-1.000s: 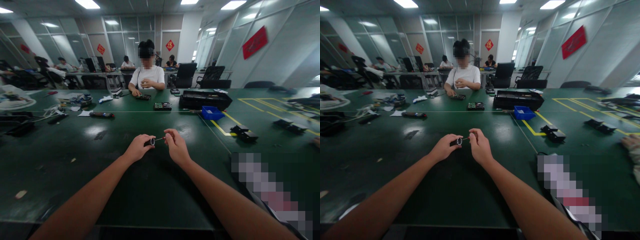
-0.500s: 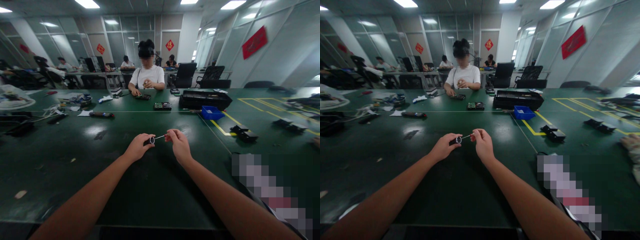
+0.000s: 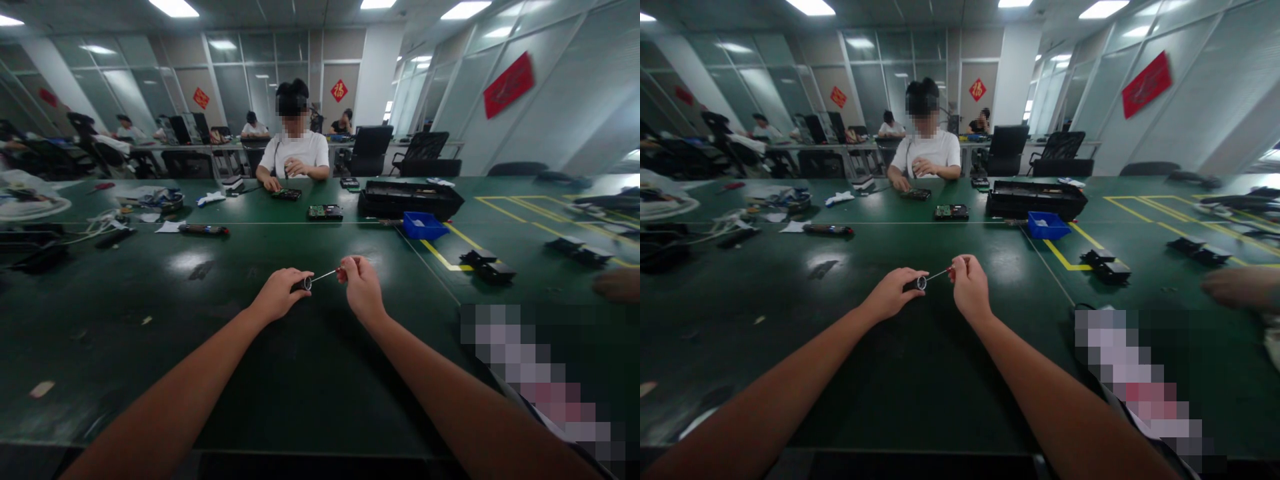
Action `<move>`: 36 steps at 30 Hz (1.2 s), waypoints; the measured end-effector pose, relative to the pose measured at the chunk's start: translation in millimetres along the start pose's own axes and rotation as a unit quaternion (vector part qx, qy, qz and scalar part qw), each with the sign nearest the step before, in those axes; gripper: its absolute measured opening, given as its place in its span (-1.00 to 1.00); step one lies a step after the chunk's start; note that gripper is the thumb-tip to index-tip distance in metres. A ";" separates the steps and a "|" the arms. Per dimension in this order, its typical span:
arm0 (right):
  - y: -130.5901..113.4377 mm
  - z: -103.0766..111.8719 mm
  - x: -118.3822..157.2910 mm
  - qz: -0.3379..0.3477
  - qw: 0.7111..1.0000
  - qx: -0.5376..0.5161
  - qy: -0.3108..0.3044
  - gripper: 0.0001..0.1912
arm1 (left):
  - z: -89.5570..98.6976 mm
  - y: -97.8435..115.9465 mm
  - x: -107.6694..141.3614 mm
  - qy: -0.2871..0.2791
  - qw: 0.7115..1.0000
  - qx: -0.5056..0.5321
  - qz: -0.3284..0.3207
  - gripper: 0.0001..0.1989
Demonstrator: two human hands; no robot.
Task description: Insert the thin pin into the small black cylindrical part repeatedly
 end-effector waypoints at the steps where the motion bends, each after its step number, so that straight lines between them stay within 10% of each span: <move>1: -3.7 -2.4 1.2 0.011 1.000 0.013 -0.007 -0.71 | 0.3 0.6 0.2 0.001 1.000 0.004 0.000 -0.55; 36: -18.8 -14.8 7.8 0.040 0.996 0.070 -0.034 -0.77 | 12.5 2.3 4.8 0.050 0.998 0.049 0.008 -0.58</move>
Point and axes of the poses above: each hand's wrist, its own x-axis away from the middle knuckle, its own z-axis out of the back of the hand, y = z × x, the point moved 10 cm from there along -x, towards the middle knuckle, and after that the axes turned 8 degrees about -y, right-handed, at the moved point
